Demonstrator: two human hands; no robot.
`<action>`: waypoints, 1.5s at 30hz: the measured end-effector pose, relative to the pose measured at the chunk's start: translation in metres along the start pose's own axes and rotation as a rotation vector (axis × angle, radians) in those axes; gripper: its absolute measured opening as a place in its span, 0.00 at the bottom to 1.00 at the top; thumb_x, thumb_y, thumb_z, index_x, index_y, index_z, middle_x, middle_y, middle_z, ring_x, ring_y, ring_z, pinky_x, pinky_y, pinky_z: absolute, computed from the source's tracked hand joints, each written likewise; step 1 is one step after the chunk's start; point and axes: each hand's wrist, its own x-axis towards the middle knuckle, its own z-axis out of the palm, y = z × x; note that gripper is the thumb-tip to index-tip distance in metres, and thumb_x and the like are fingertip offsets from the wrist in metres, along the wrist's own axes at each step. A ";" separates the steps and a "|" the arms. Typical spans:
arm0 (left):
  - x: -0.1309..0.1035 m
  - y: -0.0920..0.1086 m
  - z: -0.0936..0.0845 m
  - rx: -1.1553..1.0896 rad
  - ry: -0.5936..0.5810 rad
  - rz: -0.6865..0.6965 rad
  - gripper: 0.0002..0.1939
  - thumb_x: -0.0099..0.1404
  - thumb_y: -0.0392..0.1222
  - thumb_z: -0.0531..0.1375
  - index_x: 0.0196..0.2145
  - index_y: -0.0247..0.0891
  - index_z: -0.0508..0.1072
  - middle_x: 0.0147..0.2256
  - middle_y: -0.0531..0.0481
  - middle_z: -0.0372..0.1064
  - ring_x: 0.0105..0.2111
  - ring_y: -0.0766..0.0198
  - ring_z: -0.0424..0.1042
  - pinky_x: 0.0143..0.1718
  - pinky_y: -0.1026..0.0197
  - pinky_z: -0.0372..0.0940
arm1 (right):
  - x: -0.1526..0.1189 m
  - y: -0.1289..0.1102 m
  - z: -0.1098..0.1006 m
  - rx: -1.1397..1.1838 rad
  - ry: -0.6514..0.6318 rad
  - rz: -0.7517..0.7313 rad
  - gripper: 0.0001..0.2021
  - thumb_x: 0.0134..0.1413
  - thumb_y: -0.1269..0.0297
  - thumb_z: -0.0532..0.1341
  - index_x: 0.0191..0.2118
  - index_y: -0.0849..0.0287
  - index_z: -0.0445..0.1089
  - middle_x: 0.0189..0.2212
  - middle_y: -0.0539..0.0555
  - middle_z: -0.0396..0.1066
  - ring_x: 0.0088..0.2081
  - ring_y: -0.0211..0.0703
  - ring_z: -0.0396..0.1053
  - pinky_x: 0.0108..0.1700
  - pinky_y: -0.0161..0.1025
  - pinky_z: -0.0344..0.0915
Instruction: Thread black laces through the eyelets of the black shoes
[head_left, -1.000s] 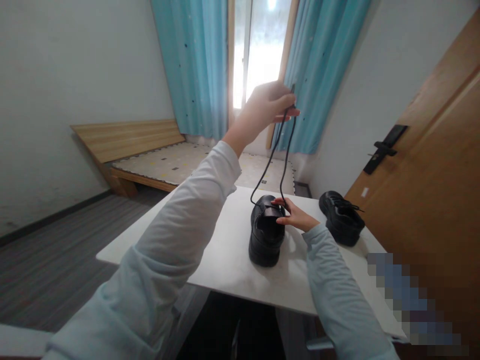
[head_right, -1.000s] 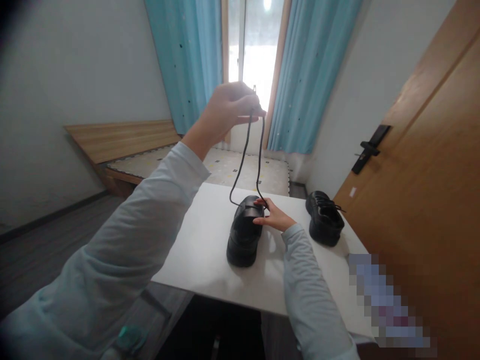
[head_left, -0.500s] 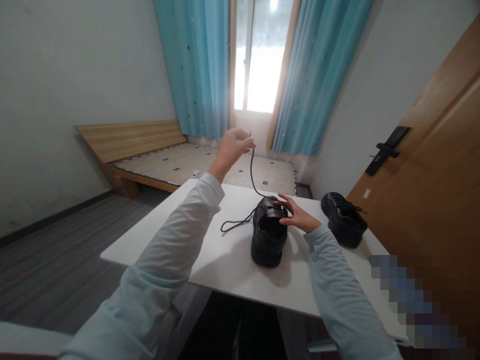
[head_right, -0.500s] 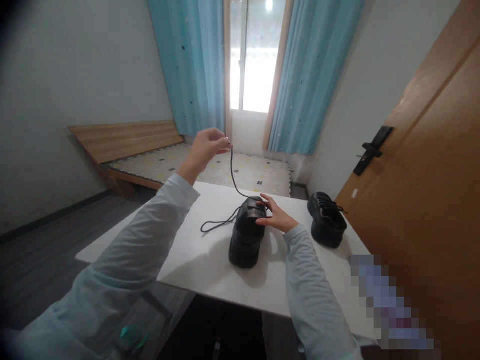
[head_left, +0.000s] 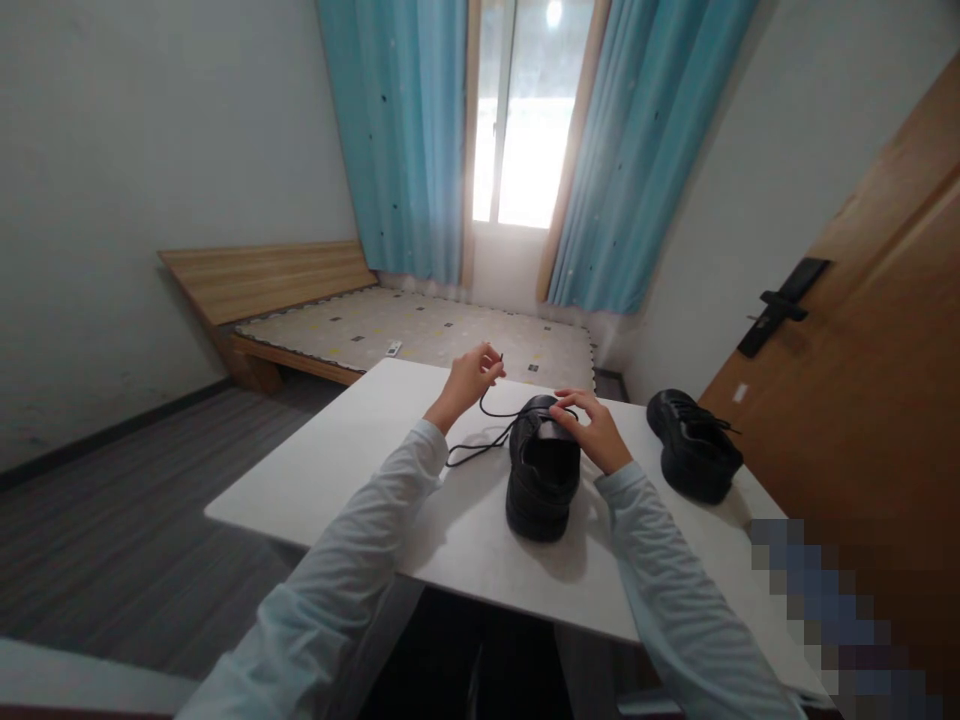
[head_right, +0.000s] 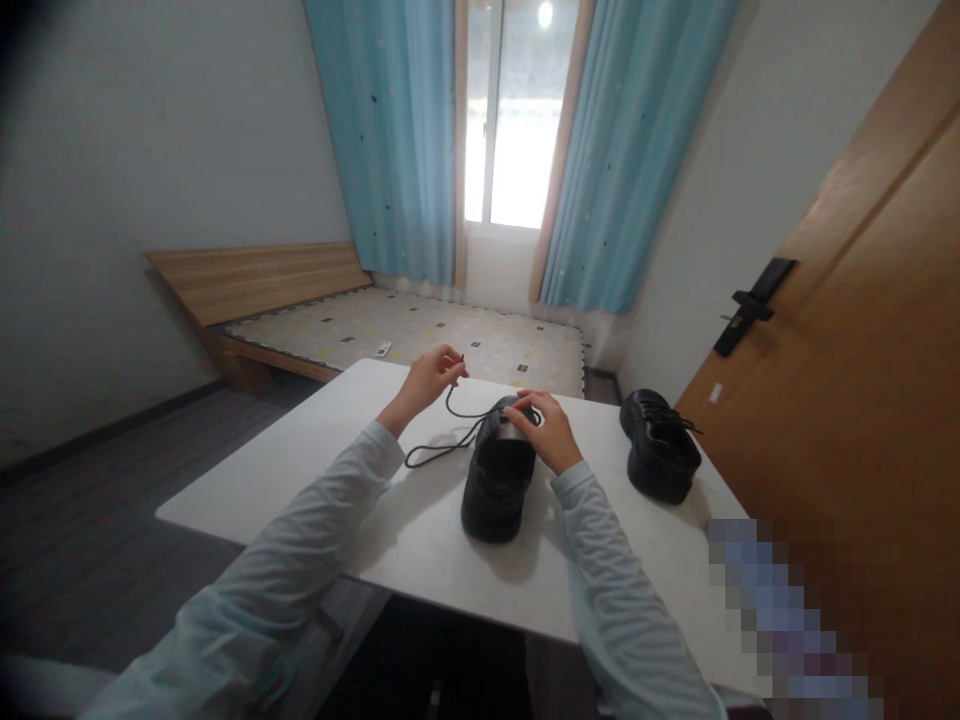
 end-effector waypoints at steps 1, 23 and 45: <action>-0.002 -0.003 0.002 0.019 -0.009 0.000 0.04 0.58 0.38 0.56 0.31 0.35 0.66 0.27 0.50 0.74 0.22 0.70 0.69 0.25 0.68 0.62 | 0.000 -0.001 0.002 0.010 0.006 0.002 0.11 0.47 0.54 0.61 0.27 0.57 0.69 0.40 0.56 0.71 0.45 0.47 0.67 0.53 0.49 0.56; -0.029 -0.017 0.013 0.145 -0.338 0.231 0.07 0.56 0.40 0.61 0.32 0.37 0.77 0.29 0.51 0.74 0.25 0.71 0.66 0.29 0.69 0.59 | 0.002 0.011 0.012 -0.145 -0.176 0.142 0.09 0.39 0.65 0.63 0.31 0.59 0.74 0.46 0.60 0.66 0.51 0.52 0.64 0.57 0.51 0.53; -0.032 -0.016 0.022 0.168 -0.284 0.227 0.07 0.55 0.40 0.63 0.33 0.38 0.76 0.28 0.53 0.73 0.25 0.70 0.67 0.29 0.69 0.60 | 0.003 0.017 0.021 -0.067 -0.114 0.159 0.12 0.49 0.64 0.56 0.34 0.58 0.77 0.47 0.58 0.68 0.52 0.50 0.64 0.58 0.49 0.53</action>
